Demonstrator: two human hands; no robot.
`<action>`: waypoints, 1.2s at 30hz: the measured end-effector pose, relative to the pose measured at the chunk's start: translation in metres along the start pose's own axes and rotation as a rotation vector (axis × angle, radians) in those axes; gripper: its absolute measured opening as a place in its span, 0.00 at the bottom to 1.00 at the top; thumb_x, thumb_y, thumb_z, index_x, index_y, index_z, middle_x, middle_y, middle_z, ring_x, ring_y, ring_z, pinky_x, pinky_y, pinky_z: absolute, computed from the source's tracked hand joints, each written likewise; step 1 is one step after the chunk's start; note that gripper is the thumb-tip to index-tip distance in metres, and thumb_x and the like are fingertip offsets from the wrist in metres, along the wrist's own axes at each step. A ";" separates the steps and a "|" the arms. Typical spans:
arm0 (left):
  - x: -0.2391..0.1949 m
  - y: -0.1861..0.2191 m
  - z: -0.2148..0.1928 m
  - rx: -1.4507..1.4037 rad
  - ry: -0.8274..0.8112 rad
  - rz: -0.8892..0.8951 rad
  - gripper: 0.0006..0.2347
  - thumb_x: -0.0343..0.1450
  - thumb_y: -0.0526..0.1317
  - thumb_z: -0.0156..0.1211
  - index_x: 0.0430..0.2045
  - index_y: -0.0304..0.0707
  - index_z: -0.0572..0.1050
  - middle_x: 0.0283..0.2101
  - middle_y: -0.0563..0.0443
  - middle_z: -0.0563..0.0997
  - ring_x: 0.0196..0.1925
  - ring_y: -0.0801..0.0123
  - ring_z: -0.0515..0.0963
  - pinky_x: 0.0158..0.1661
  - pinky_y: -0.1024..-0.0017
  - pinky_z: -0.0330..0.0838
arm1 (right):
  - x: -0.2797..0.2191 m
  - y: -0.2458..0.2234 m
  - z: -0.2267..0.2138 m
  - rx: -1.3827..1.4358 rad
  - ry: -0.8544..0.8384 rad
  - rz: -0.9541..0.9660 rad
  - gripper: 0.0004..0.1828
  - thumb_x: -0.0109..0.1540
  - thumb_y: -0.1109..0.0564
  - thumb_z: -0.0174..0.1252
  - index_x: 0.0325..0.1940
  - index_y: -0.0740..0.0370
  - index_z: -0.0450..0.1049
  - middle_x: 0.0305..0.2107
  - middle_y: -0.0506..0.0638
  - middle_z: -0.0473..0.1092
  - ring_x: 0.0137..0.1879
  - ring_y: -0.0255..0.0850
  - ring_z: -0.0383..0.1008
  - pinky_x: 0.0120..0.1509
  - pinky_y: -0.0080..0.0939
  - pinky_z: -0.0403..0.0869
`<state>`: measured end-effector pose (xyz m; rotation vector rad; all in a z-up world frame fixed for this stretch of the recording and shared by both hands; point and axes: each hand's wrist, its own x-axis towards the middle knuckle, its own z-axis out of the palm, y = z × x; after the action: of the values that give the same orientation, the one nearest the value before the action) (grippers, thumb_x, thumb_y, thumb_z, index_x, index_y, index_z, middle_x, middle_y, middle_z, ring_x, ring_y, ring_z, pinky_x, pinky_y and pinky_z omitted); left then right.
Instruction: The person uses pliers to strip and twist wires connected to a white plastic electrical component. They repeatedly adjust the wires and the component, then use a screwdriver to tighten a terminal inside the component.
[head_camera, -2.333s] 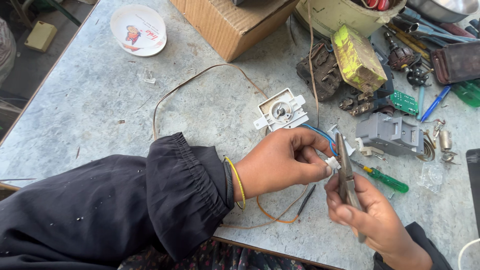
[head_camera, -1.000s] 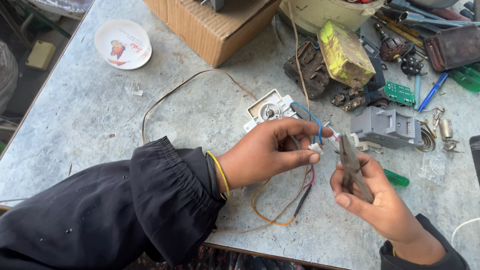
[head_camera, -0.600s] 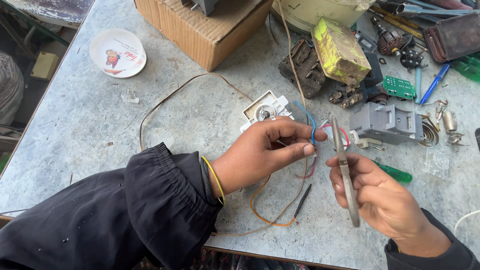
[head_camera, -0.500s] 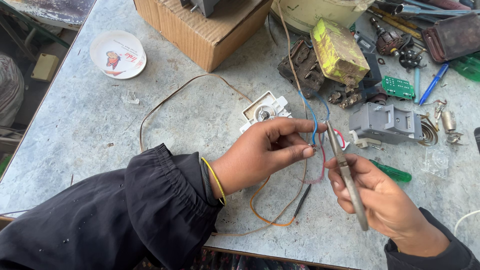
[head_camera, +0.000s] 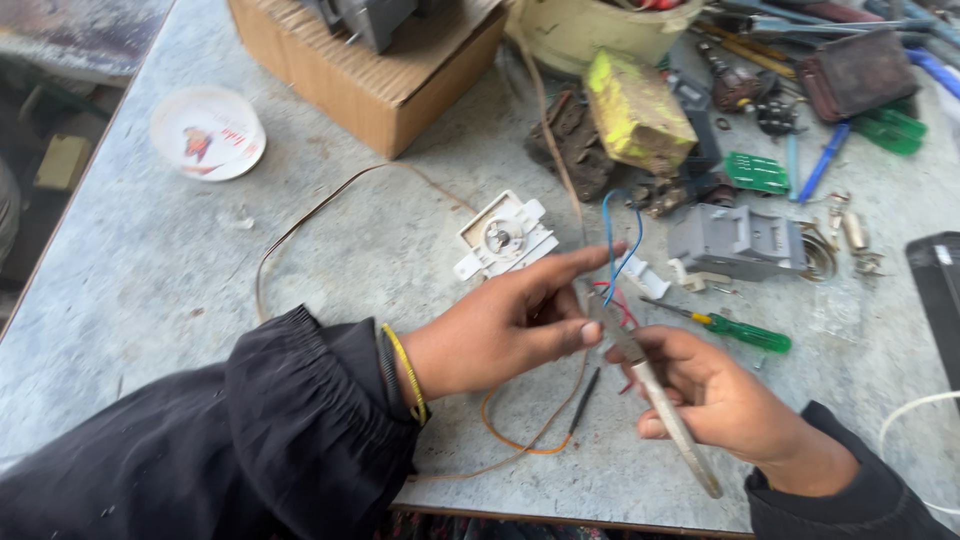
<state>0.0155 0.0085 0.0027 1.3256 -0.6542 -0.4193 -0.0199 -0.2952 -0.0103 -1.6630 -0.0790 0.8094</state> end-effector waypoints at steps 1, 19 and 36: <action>-0.001 0.001 0.000 0.021 0.000 -0.047 0.29 0.75 0.36 0.61 0.74 0.43 0.58 0.30 0.59 0.71 0.34 0.81 0.69 0.36 0.79 0.68 | 0.003 -0.001 0.002 0.001 -0.050 -0.001 0.41 0.49 0.71 0.71 0.65 0.64 0.66 0.47 0.47 0.70 0.50 0.33 0.70 0.52 0.35 0.73; 0.004 -0.002 0.003 -0.156 -0.076 -0.348 0.29 0.71 0.34 0.61 0.71 0.41 0.63 0.33 0.56 0.77 0.34 0.80 0.73 0.37 0.78 0.73 | -0.005 -0.016 0.029 0.311 -0.423 -0.081 0.56 0.49 0.23 0.72 0.61 0.65 0.58 0.39 0.42 0.60 0.38 0.24 0.61 0.40 0.24 0.61; 0.008 -0.003 0.003 -0.216 0.003 -0.336 0.29 0.71 0.32 0.60 0.71 0.37 0.61 0.37 0.52 0.76 0.34 0.77 0.73 0.35 0.77 0.71 | -0.005 -0.027 0.031 -0.074 -0.177 -0.121 0.25 0.65 0.48 0.62 0.57 0.65 0.65 0.37 0.45 0.63 0.43 0.30 0.63 0.47 0.33 0.66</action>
<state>0.0200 0.0007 0.0017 1.2289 -0.3704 -0.7393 -0.0308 -0.2642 0.0147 -1.6358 -0.3338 0.8685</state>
